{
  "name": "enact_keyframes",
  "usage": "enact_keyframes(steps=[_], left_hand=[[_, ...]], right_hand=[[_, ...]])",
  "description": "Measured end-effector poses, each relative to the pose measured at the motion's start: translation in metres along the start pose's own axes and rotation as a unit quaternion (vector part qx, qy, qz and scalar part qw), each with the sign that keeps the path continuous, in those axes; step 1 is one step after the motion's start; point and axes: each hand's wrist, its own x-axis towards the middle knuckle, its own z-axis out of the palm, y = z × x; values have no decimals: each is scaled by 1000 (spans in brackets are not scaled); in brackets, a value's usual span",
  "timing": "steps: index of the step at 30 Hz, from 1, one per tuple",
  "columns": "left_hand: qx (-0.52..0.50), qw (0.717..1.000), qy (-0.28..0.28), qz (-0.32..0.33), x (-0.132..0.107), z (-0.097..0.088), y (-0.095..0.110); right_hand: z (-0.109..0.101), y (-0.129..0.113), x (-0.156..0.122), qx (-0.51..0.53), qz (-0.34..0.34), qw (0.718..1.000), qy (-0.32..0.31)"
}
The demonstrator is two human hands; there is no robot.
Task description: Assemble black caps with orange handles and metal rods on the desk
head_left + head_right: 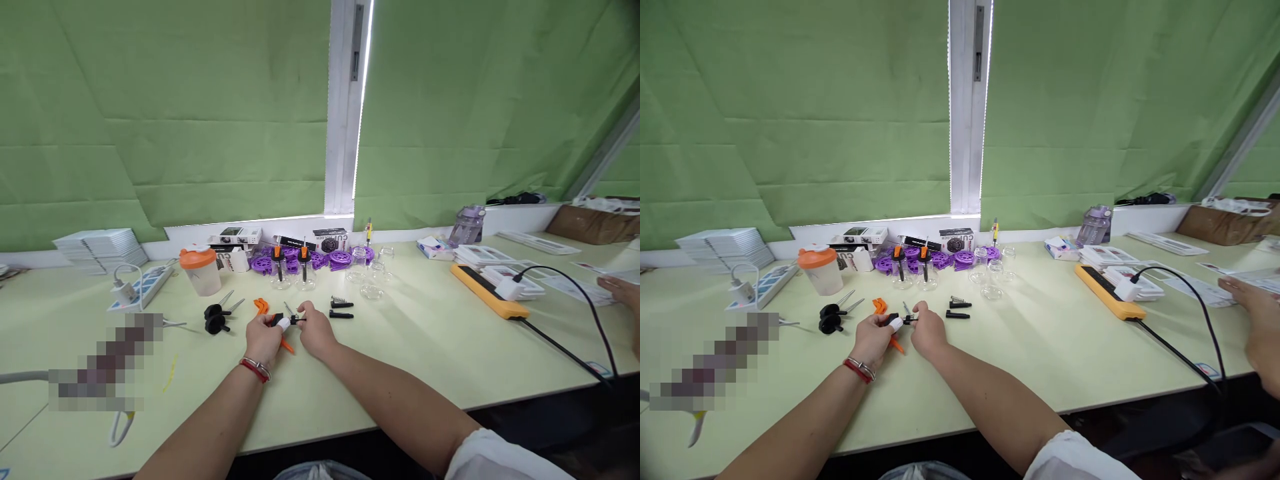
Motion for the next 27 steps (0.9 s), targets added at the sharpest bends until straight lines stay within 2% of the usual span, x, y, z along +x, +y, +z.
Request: enact_keyframes(steps=[12, 17, 23, 25, 27], left_hand=[[21, 1000, -2, 13, 5, 1, -6], [26, 1000, -11, 3, 9, -4, -5], [18, 998, -60, -14, 10, -12, 4], [56, 997, -58, 5, 9, -14, 4], [142, 988, -38, 47, 7, -17, 5]], right_hand=[[3, 3, 2, 5, 3, 1000, 5], [-1, 1, 0, 5, -4, 1000, 2], [-17, 13, -11, 43, -21, 999, -13], [-26, 21, -17, 56, -12, 998, -16], [-36, 30, -21, 63, 1, 998, -19]])
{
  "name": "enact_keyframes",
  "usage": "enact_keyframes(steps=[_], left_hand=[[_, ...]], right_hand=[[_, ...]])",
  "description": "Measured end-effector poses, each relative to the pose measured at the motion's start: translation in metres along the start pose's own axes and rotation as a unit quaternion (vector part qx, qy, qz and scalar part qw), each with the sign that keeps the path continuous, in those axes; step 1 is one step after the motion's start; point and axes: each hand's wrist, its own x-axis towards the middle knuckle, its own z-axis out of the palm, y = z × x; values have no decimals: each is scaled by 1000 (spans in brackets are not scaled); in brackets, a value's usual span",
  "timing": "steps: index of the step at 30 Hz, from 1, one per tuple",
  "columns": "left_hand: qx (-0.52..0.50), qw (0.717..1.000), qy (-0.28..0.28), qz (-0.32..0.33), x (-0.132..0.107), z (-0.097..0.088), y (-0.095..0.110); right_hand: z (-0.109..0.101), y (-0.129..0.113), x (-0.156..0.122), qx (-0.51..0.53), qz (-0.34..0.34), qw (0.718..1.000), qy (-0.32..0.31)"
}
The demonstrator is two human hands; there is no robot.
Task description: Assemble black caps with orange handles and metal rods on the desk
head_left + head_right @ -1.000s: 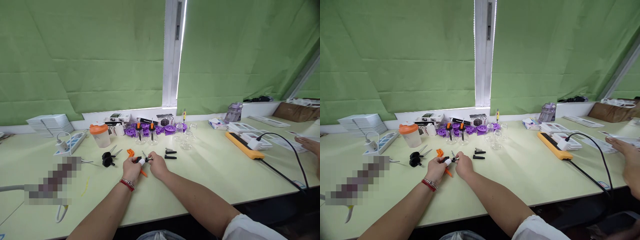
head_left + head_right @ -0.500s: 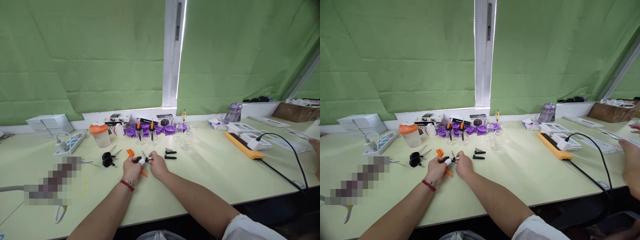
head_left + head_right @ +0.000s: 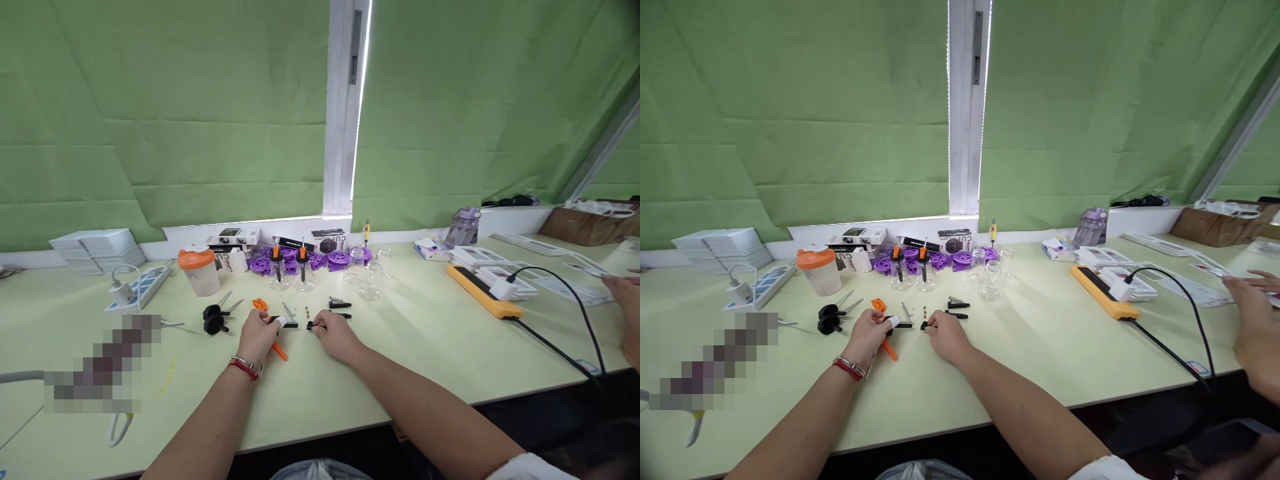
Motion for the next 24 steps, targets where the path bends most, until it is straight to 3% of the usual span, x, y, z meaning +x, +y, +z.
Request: enact_keyframes(steps=[4, 8, 11, 13, 16, 19, 24], left_hand=[[222, 973, -14, 58, -4, -11, 6], [359, 929, -26, 82, -14, -16, 19], [433, 884, 37, 174, -27, -11, 30], [457, 848, 45, 267, -35, -2, 37], [471, 799, -77, 367, -42, 16, 43], [490, 761, -182, 385, -40, 36, 43], [496, 768, -194, 357, -33, 48, 41]], right_hand=[[-19, 14, -2, 25, 3, 1000, 14], [-27, 19, 0, 76, 32, 996, 18], [-29, 20, 1, 107, 39, 993, 12], [-28, 21, 0, 117, 36, 992, 12], [-27, 22, -1, 108, 28, 994, 15], [-28, 22, -2, 83, 19, 996, 15], [-37, 22, -5, 25, -12, 999, 19]])
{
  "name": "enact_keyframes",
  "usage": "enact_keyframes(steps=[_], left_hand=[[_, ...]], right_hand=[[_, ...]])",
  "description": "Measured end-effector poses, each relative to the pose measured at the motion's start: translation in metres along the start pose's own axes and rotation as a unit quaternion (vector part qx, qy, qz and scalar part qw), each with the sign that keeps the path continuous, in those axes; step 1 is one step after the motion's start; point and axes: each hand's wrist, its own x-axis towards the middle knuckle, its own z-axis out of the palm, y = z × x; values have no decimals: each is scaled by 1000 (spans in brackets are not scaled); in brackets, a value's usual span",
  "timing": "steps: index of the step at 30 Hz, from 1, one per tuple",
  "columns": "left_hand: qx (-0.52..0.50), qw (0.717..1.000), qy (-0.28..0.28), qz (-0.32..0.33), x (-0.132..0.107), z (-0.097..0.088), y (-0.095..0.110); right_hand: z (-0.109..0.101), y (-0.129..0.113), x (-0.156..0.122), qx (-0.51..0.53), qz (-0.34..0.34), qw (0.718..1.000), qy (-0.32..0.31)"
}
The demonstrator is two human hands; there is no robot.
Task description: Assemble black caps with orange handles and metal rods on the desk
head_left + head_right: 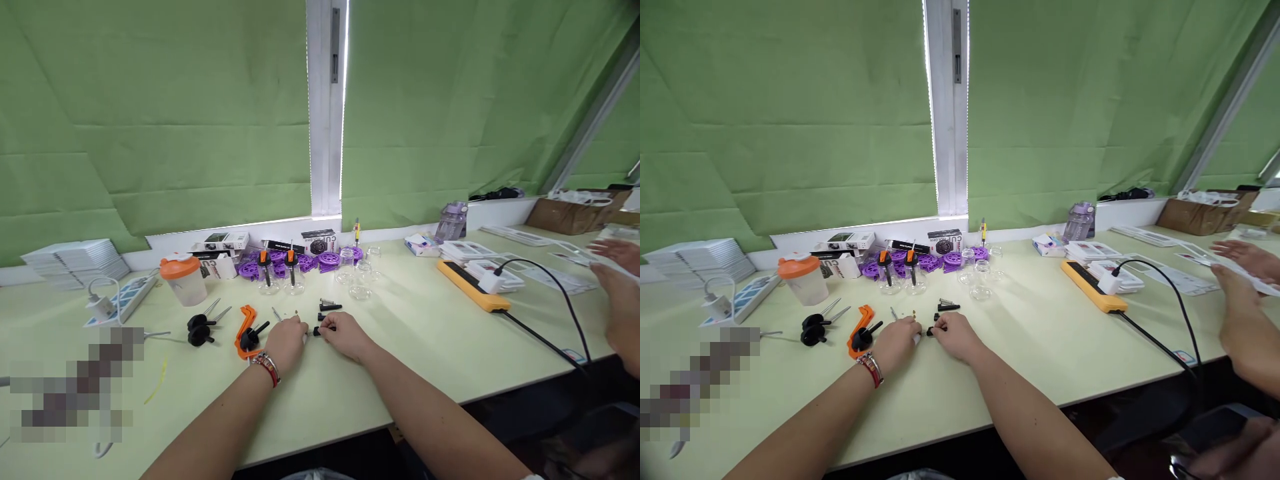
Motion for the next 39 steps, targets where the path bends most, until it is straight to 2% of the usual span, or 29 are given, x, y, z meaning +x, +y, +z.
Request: enact_keyframes(steps=[6, 13, 15, 17, 19, 21, 24, 27, 29, 31, 34, 37, 39], left_hand=[[-4, 1000, 2, 13, -7, -11, -7], [-12, 1000, 8, -4, -12, -10, -13], [-13, 1000, 13, -7, -12, -9, -14], [-17, 1000, 23, -6, -12, -7, -14], [-31, 999, 34, -4, -12, -6, -14], [-61, 997, 42, -5, -12, -5, -15], [-115, 992, 45, -25, -11, -3, -17], [-134, 988, 54, -60, -10, -4, -16], [-126, 986, 71, -79, -9, -5, -14], [-114, 987, 87, -78, -10, -5, -9], [-107, 990, 87, -11, -12, -1, 2], [-101, 987, 98, 76, -14, 5, 14], [-98, 985, 99, 105, -14, 9, 19]], right_hand=[[-10, -3, -1, -119, -9, 993, 13], [1, -3, 1, -241, -62, 968, 23], [3, -7, 0, -265, -95, 959, 35], [5, -14, -1, -283, -157, 945, 35], [9, -21, -1, -299, -221, 928, 13], [15, -25, 0, -312, -251, 916, -15], [25, -28, 8, -325, -244, 913, -29], [27, -29, 22, -331, -235, 913, -41], [20, -30, 35, -317, -218, 921, -55], [10, -29, 52, -264, -175, 946, -61], [-5, -19, 77, -136, -104, 984, -46], [-13, 1, 96, -41, -74, 996, -26], [-13, 15, 102, 15, -76, 997, -13]])
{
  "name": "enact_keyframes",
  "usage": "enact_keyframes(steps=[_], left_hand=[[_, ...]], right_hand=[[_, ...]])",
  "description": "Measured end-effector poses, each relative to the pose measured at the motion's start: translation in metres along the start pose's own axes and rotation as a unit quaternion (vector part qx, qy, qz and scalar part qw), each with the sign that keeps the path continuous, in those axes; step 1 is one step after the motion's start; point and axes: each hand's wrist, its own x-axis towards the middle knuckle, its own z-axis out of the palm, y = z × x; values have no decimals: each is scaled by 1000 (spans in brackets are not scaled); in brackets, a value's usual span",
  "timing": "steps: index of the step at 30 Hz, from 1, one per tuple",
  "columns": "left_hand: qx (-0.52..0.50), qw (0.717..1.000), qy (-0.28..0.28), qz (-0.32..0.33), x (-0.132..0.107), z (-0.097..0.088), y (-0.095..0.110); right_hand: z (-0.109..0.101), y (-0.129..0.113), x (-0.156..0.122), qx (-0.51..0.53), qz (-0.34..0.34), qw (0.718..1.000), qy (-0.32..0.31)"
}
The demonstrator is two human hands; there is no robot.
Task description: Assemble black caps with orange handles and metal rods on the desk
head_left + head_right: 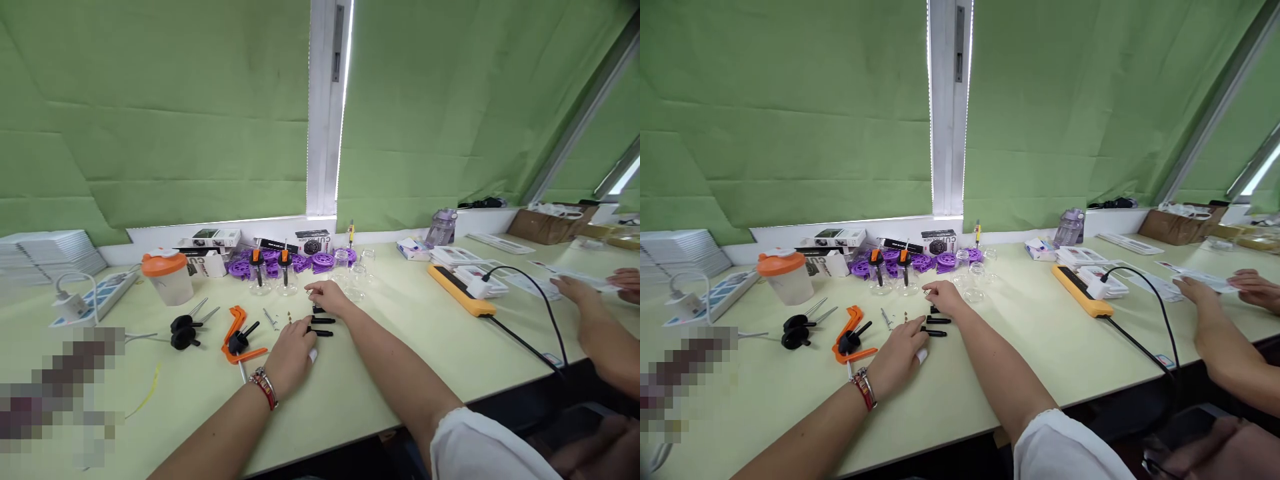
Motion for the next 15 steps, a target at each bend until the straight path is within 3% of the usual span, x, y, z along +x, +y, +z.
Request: enact_keyframes(steps=[3, 8, 15], left_hand=[[-7, 1000, -15, 9, 3, 5, 2], [-9, 999, -32, 5, 9, 9, 0], [-6, 999, -41, 0, 12, 12, 0]], right_hand=[[2, 14, -2, 67, -9, 998, 17], [3, 16, -9, 149, -15, 988, 29], [6, 22, -12, 189, 6, 982, 24]])
